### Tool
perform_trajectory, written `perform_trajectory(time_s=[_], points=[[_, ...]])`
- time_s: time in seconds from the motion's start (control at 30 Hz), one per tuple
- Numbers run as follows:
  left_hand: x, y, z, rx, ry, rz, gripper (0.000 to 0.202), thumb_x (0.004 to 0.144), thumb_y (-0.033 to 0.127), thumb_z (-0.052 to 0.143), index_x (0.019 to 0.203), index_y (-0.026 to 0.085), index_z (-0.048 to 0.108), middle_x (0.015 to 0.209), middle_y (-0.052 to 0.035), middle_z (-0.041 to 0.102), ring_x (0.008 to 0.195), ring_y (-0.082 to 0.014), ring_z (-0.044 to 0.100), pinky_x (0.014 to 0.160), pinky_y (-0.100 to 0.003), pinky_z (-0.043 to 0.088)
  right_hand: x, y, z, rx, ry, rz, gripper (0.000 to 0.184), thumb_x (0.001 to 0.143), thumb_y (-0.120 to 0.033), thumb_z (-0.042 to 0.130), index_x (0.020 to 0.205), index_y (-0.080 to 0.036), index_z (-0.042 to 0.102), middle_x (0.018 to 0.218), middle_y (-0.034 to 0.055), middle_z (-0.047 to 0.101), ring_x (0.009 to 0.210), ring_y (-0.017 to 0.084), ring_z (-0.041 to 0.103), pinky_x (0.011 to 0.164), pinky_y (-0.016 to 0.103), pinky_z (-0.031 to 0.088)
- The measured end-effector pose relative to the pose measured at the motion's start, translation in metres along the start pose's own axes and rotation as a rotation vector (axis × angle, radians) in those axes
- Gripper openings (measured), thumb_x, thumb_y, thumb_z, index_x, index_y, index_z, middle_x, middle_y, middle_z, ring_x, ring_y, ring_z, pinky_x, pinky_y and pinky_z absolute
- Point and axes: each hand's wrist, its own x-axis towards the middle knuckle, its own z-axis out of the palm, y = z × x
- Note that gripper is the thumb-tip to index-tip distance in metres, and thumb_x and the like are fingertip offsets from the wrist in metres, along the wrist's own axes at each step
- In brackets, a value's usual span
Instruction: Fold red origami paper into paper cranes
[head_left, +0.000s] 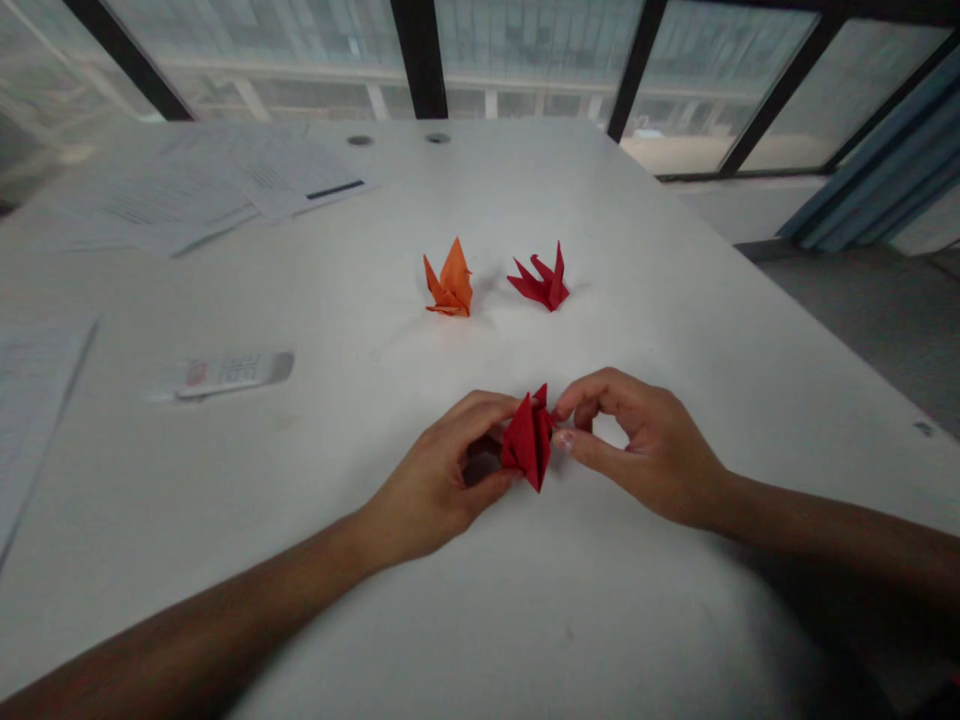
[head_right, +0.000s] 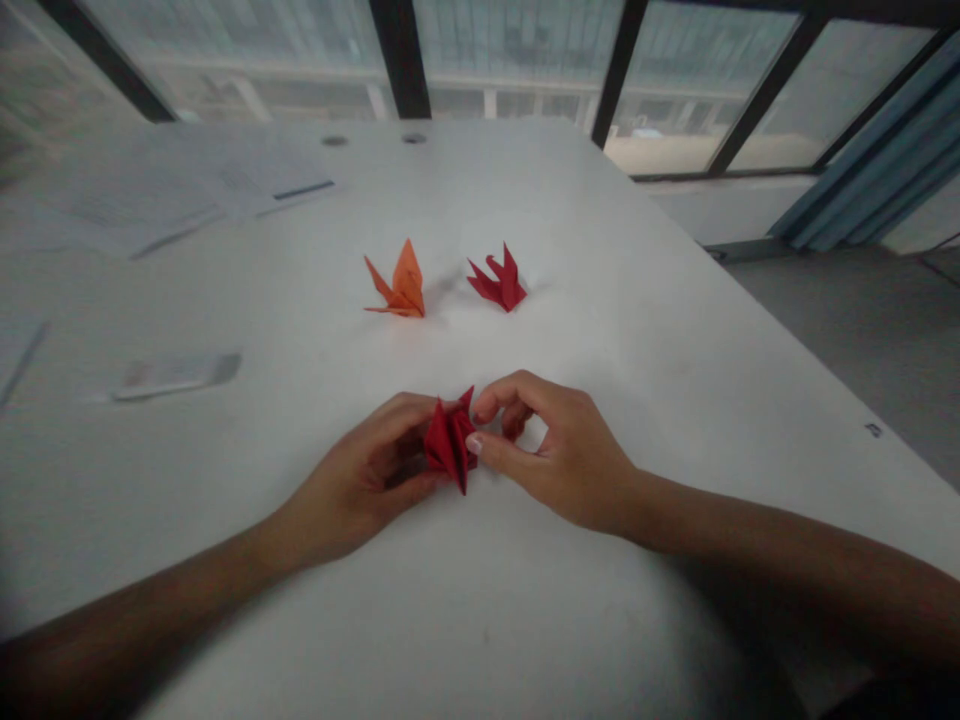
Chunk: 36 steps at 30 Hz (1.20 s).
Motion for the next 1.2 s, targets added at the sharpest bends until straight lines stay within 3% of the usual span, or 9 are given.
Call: perform_trajectory(time_s=[0.2, 0.33, 0.5, 0.8, 1.0, 1.2], points=[[0.0004, 0.004, 0.0001, 0.194, -0.002, 0.066, 0.042, 0.089, 0.008, 0.066, 0.129, 0.023, 0.062, 0.127, -0.0104, 0.062, 0.114, -0.0206, 0.064, 0.096, -0.033, 0.06, -0.0017, -0.0027, 0.0016, -0.044, 0.067, -0.048, 0.01, 0.086, -0.019, 0.075, 0.092, -0.024, 0.069, 0.083, -0.0009, 0.073, 0.071, 0.015, 0.067, 0.07, 0.03, 0.055], [-0.0015, 0.0009, 0.0012, 0.275, 0.021, 0.106, 0.047, 0.091, 0.008, 0.064, 0.134, 0.023, 0.058, 0.129, -0.0097, 0.062, 0.118, -0.02, 0.062, 0.101, -0.036, 0.058, -0.0011, -0.0038, 0.0019, -0.065, 0.083, -0.042, 0.011, 0.085, -0.018, 0.074, 0.091, -0.024, 0.069, 0.082, -0.0016, 0.073, 0.071, 0.015, 0.067, 0.071, 0.03, 0.056], [-0.0047, -0.0029, 0.0038, 0.362, 0.038, 0.18, 0.051, 0.093, 0.006, 0.061, 0.14, 0.024, 0.053, 0.129, -0.0086, 0.061, 0.121, -0.0179, 0.06, 0.107, -0.035, 0.054, -0.0007, -0.0006, 0.0024, 0.181, 0.002, 0.023, 0.016, 0.084, -0.015, 0.075, 0.093, -0.024, 0.066, 0.087, -0.0012, 0.07, 0.076, 0.015, 0.065, 0.074, 0.031, 0.055], [-0.0071, -0.0016, 0.004, 0.383, 0.026, 0.225, 0.055, 0.094, 0.004, 0.059, 0.143, 0.026, 0.05, 0.132, -0.0075, 0.06, 0.123, -0.0168, 0.059, 0.11, -0.032, 0.052, -0.0001, -0.0024, 0.003, 0.182, 0.01, 0.061, 0.019, 0.082, -0.011, 0.073, 0.095, -0.023, 0.066, 0.088, -0.0011, 0.069, 0.078, 0.015, 0.063, 0.077, 0.032, 0.053], [-0.0062, -0.0032, 0.0052, 0.398, 0.024, 0.208, 0.054, 0.094, 0.003, 0.059, 0.143, 0.026, 0.051, 0.131, -0.0071, 0.061, 0.122, -0.0162, 0.059, 0.11, -0.031, 0.052, 0.0004, -0.0019, 0.0024, 0.304, -0.069, 0.123, 0.018, 0.083, -0.014, 0.074, 0.096, -0.023, 0.066, 0.088, -0.0015, 0.069, 0.078, 0.015, 0.062, 0.077, 0.031, 0.052], [-0.0052, -0.0013, 0.0046, 0.365, 0.043, 0.189, 0.056, 0.092, 0.003, 0.061, 0.142, 0.028, 0.053, 0.131, -0.0065, 0.062, 0.121, -0.0178, 0.061, 0.109, -0.033, 0.053, 0.0037, -0.0018, 0.0002, 0.355, -0.107, 0.133, 0.023, 0.082, -0.007, 0.069, 0.099, -0.023, 0.064, 0.087, -0.002, 0.066, 0.078, 0.014, 0.06, 0.076, 0.03, 0.049]])
